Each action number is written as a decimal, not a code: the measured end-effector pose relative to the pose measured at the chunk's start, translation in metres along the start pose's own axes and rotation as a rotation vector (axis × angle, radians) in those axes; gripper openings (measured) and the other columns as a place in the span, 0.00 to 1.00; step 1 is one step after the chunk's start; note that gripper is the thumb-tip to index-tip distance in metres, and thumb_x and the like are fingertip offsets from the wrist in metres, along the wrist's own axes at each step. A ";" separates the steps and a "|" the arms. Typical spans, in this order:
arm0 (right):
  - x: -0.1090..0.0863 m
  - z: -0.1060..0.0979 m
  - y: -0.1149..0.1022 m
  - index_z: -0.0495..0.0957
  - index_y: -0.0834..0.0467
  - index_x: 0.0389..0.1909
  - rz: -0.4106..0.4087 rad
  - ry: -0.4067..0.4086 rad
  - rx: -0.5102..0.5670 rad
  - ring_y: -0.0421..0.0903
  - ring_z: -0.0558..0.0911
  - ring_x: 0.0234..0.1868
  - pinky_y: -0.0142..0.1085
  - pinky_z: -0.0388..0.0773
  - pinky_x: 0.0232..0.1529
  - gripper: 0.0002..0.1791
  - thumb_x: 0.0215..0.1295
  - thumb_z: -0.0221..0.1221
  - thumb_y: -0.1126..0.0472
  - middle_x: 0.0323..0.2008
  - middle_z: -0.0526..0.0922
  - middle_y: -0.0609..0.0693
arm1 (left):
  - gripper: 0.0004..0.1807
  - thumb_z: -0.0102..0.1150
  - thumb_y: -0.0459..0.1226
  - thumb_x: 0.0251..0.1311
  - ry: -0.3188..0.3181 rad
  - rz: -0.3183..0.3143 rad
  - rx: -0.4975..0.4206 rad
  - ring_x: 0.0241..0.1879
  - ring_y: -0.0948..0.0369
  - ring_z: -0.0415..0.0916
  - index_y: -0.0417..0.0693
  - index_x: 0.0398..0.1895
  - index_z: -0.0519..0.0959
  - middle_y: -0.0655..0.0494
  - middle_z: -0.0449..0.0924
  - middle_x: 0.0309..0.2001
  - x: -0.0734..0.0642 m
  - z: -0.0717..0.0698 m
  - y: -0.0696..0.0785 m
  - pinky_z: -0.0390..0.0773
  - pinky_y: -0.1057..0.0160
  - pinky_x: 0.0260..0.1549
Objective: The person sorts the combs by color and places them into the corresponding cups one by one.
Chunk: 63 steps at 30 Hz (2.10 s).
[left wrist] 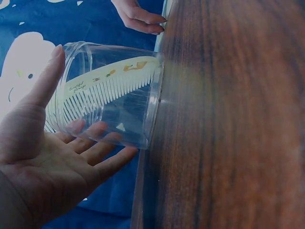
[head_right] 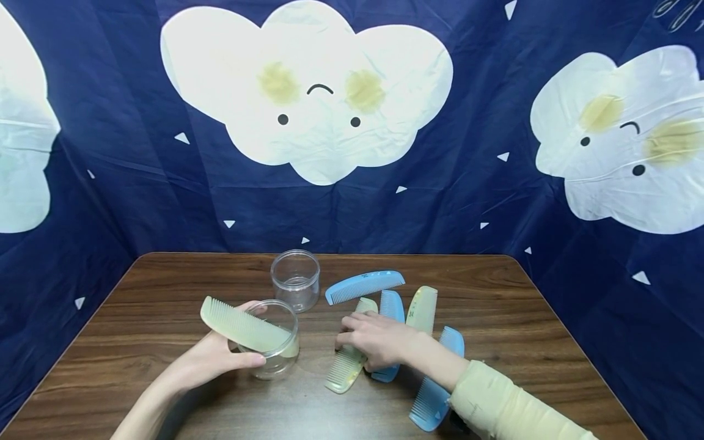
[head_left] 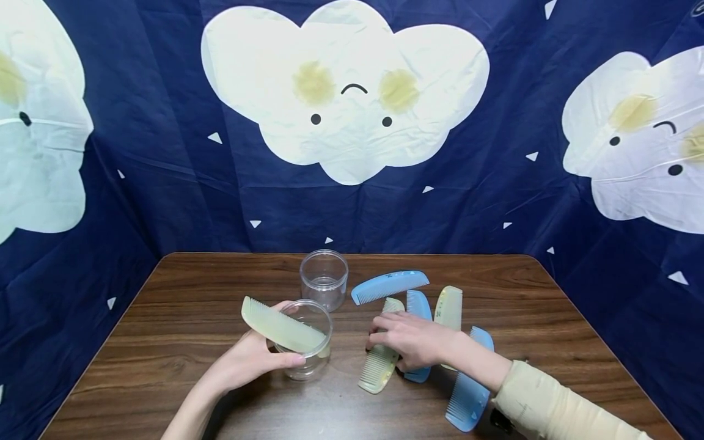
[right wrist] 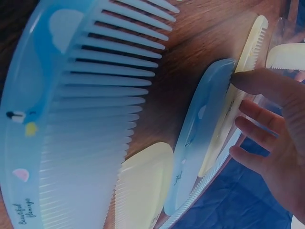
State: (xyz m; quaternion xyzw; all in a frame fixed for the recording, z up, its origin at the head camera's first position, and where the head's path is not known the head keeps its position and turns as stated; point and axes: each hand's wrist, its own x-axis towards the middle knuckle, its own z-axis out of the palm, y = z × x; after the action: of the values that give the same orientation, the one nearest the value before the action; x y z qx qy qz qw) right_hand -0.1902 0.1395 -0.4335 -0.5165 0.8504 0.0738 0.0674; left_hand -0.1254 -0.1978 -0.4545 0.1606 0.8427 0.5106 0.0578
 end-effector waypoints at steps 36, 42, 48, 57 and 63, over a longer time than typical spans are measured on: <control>0.007 -0.002 0.001 0.70 0.46 0.59 -0.002 0.127 -0.068 0.43 0.75 0.51 0.38 0.80 0.45 0.35 0.48 0.74 0.52 0.57 0.73 0.47 | 0.50 0.78 0.47 0.53 0.019 0.005 0.006 0.76 0.46 0.62 0.55 0.77 0.60 0.44 0.67 0.75 -0.001 0.001 -0.002 0.70 0.68 0.63; 0.005 -0.008 0.004 0.71 0.45 0.59 0.019 0.221 0.040 0.42 0.76 0.51 0.37 0.81 0.48 0.34 0.49 0.73 0.50 0.56 0.74 0.45 | 0.50 0.78 0.47 0.53 0.015 -0.006 0.009 0.76 0.45 0.62 0.56 0.77 0.60 0.45 0.67 0.75 -0.001 0.001 0.000 0.71 0.62 0.64; 0.004 -0.011 0.006 0.71 0.43 0.58 0.025 0.322 0.109 0.36 0.73 0.45 0.30 0.77 0.41 0.33 0.49 0.72 0.49 0.50 0.73 0.40 | 0.50 0.78 0.47 0.53 0.008 -0.010 0.004 0.75 0.44 0.62 0.55 0.77 0.60 0.44 0.67 0.75 0.001 0.001 0.001 0.71 0.53 0.65; 0.005 -0.022 0.004 0.71 0.44 0.59 0.073 0.409 0.199 0.35 0.73 0.47 0.28 0.77 0.38 0.31 0.54 0.69 0.45 0.53 0.75 0.39 | 0.50 0.78 0.47 0.53 0.016 -0.006 0.004 0.74 0.45 0.63 0.56 0.77 0.60 0.45 0.68 0.75 0.000 0.002 0.001 0.70 0.68 0.62; 0.005 -0.031 0.006 0.71 0.46 0.58 0.078 0.504 0.316 0.38 0.76 0.47 0.26 0.77 0.38 0.30 0.54 0.70 0.47 0.55 0.75 0.39 | 0.49 0.77 0.47 0.53 0.012 0.004 -0.001 0.75 0.45 0.62 0.55 0.77 0.60 0.45 0.67 0.76 0.000 0.001 0.001 0.71 0.65 0.63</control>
State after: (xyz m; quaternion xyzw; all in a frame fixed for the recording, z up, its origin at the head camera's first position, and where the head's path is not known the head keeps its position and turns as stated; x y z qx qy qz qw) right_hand -0.1987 0.1315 -0.4038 -0.4685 0.8605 -0.1877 -0.0693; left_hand -0.1247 -0.1963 -0.4543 0.1594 0.8423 0.5122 0.0519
